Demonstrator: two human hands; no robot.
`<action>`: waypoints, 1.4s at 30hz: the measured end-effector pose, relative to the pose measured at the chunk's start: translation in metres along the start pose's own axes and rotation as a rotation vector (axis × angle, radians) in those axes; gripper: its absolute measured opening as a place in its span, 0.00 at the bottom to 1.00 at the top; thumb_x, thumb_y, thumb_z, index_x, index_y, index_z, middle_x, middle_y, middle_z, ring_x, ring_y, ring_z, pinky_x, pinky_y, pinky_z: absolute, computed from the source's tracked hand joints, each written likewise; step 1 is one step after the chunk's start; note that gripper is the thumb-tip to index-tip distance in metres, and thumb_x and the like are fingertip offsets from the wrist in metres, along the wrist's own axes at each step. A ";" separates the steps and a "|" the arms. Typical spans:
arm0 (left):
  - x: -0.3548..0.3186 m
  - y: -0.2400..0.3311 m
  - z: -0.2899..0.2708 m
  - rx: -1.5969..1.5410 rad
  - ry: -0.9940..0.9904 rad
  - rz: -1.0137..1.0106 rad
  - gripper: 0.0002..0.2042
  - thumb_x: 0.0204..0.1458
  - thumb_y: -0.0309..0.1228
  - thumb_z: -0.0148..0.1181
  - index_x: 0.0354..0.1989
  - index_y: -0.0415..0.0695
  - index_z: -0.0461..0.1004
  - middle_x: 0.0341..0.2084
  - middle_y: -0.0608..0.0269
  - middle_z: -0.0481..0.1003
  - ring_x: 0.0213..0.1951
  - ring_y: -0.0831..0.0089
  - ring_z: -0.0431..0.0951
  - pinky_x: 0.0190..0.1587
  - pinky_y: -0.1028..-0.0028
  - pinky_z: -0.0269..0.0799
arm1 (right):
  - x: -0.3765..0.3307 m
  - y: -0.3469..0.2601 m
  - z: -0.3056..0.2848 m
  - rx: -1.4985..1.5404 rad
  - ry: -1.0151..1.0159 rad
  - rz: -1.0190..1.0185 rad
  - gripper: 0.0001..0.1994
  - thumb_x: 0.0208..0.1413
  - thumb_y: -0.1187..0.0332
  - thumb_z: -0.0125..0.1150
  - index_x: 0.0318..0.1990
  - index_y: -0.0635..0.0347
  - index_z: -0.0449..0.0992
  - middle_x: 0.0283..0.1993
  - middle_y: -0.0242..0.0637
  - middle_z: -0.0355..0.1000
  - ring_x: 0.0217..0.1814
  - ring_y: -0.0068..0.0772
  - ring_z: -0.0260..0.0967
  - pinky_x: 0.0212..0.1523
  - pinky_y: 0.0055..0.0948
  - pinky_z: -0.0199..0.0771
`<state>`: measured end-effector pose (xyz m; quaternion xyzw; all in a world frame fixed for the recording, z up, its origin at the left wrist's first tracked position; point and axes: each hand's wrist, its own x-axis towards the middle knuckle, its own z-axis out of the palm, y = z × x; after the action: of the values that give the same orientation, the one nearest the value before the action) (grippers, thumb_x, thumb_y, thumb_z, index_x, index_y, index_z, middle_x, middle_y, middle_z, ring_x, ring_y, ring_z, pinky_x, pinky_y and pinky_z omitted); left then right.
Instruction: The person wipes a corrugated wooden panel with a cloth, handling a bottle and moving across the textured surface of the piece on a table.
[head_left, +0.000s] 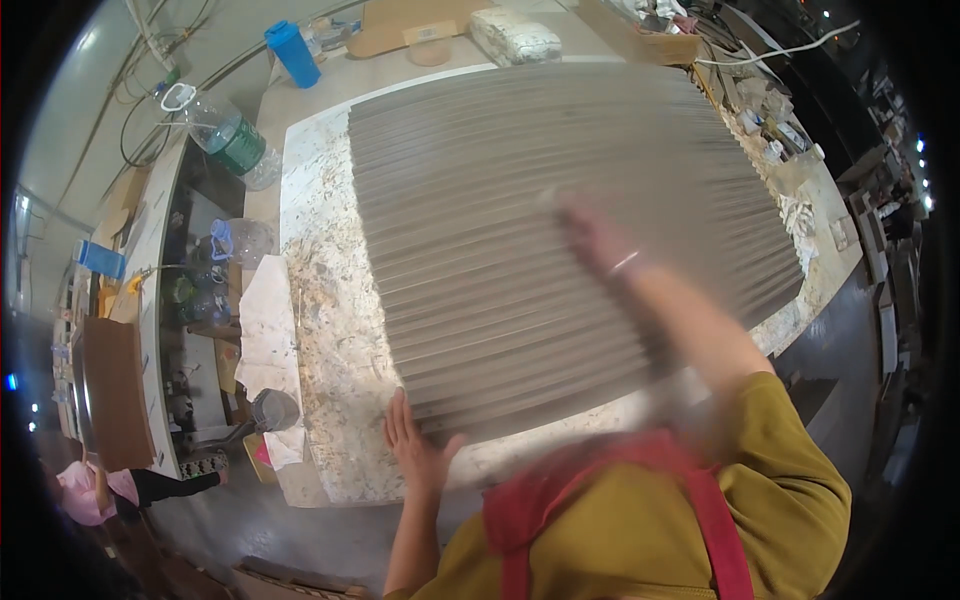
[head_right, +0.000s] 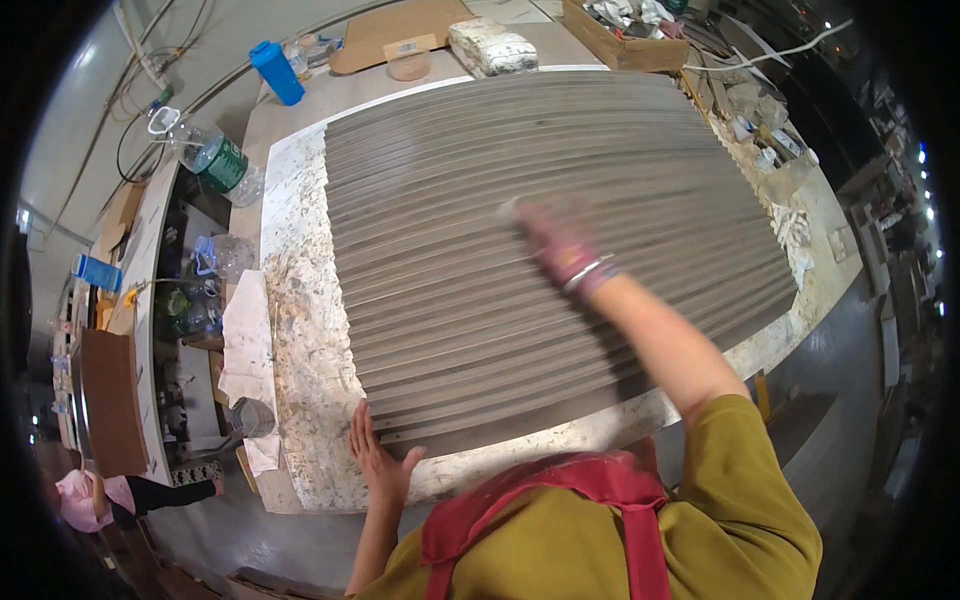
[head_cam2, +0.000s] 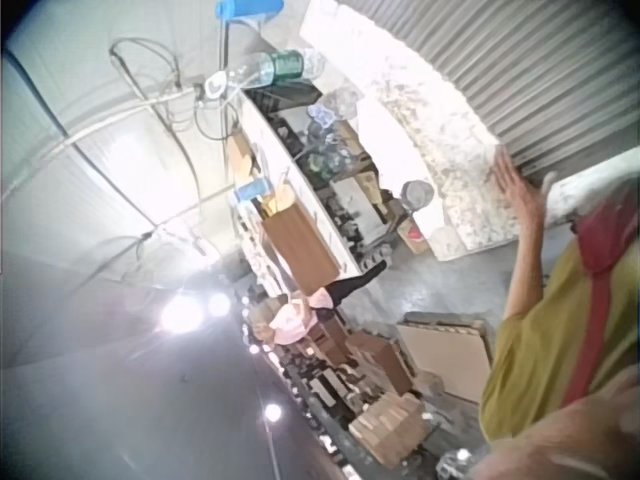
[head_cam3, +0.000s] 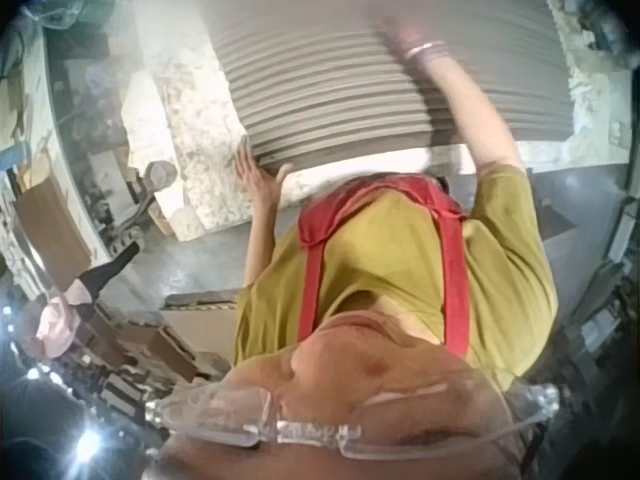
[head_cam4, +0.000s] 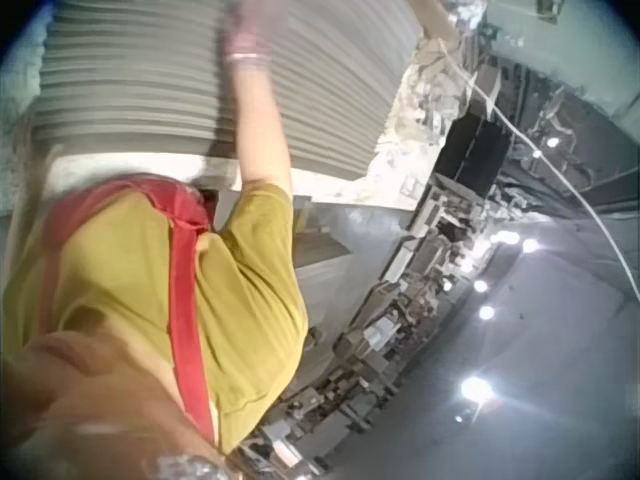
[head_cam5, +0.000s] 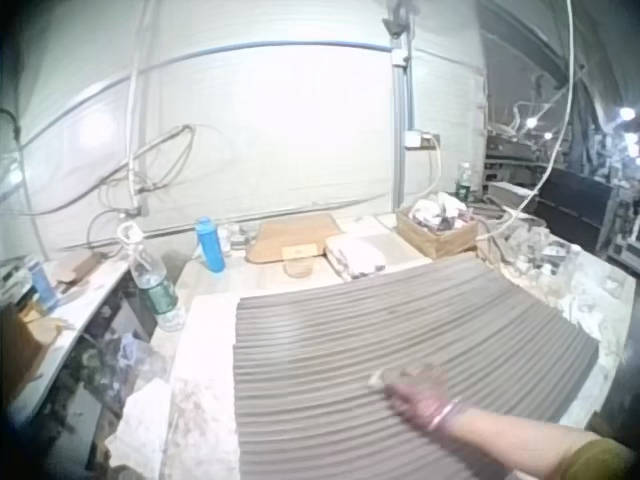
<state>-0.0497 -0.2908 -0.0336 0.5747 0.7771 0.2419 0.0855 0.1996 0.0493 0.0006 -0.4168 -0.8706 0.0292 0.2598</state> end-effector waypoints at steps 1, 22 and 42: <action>0.002 0.003 0.002 -0.001 0.004 0.014 0.51 0.34 0.55 0.67 0.65 0.40 0.52 0.64 0.50 0.56 0.65 0.51 0.54 0.65 0.52 0.44 | -0.003 0.050 -0.008 0.055 -0.004 0.210 0.12 0.49 0.68 0.55 0.42 0.41 0.76 0.31 0.34 0.75 0.35 0.41 0.71 0.44 0.44 0.60; 0.003 0.002 -0.001 -0.045 -0.029 -0.001 0.48 0.45 0.65 0.53 0.65 0.37 0.52 0.63 0.45 0.56 0.64 0.45 0.55 0.64 0.49 0.44 | 0.030 -0.062 0.016 0.156 -0.074 -0.212 0.12 0.47 0.65 0.57 0.42 0.40 0.76 0.31 0.32 0.74 0.44 0.38 0.72 0.55 0.47 0.60; 0.002 -0.004 0.001 -0.033 -0.035 -0.040 0.51 0.39 0.64 0.59 0.65 0.37 0.52 0.63 0.49 0.57 0.64 0.49 0.55 0.65 0.49 0.43 | 0.049 0.043 -0.038 -0.009 0.020 0.037 0.16 0.53 0.63 0.55 0.51 0.49 0.73 0.46 0.40 0.73 0.47 0.44 0.71 0.49 0.44 0.68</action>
<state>-0.0536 -0.2893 -0.0360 0.5615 0.7828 0.2430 0.1134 0.2227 0.1074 0.0425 -0.4344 -0.8603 0.0258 0.2657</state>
